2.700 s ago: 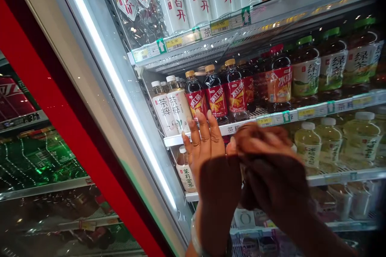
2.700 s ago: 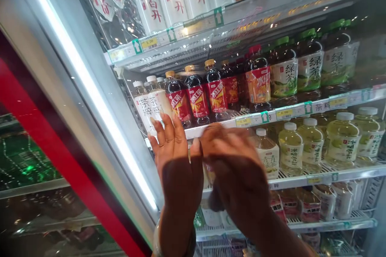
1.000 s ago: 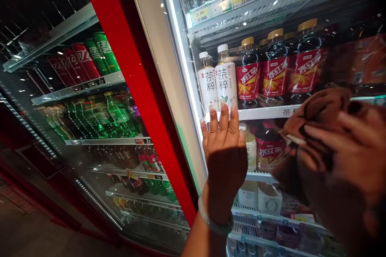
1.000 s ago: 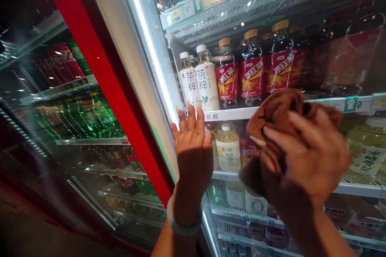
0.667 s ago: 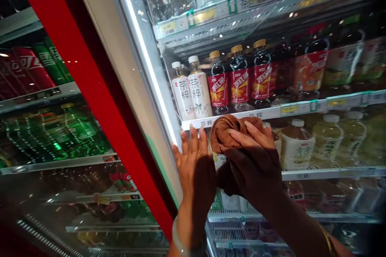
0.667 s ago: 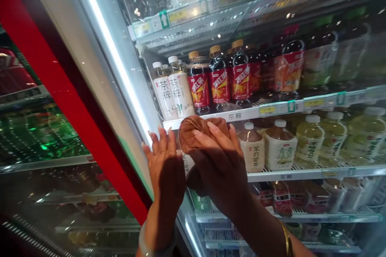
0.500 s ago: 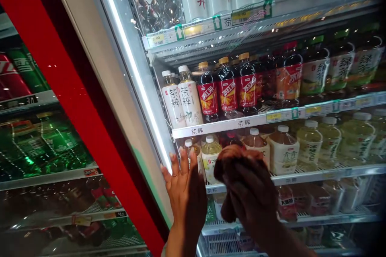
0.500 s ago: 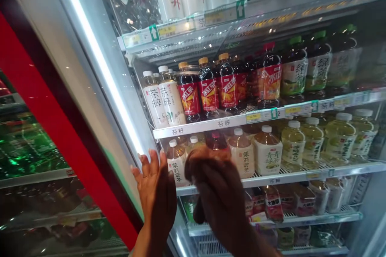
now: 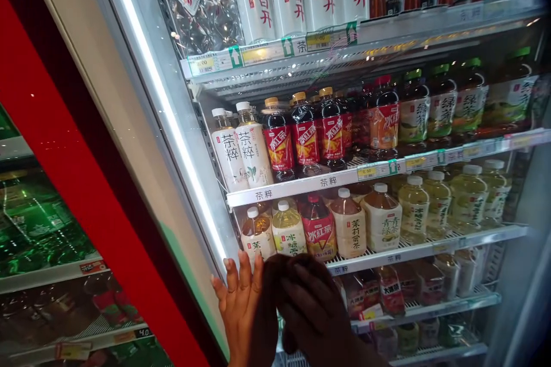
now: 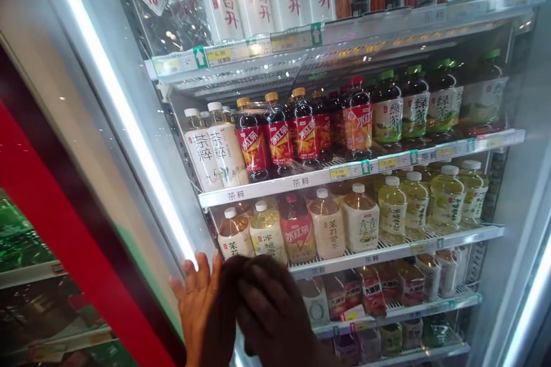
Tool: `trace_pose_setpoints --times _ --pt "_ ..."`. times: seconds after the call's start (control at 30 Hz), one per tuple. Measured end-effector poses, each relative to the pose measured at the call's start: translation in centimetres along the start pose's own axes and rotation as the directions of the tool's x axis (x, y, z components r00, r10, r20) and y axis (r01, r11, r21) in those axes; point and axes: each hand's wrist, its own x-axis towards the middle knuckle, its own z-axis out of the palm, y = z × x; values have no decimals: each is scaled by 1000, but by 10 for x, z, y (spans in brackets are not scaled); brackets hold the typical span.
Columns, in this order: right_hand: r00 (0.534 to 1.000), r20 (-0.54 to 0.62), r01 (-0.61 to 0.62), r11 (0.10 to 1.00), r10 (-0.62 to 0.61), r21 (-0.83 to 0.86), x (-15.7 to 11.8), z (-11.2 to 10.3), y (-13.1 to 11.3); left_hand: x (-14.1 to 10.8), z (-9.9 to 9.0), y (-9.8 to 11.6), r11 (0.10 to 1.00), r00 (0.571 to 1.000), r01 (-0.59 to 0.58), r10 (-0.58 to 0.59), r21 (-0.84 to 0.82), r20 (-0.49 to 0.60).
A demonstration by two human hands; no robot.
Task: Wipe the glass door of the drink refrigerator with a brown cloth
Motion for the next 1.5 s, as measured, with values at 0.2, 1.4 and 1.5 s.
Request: trace_pose_setpoints --times 0.2,1.4,1.5 --pt "997 41 59 994 -63 90 18 -3 9 -15 5 10 994 994 106 -106 18 -5" --pt "979 173 80 980 -112 182 -64 -29 14 -77 8 50 983 964 150 -170 108 207" --pt "978 157 103 972 -138 212 -54 -32 26 -84 18 66 978 958 201 -209 62 196"
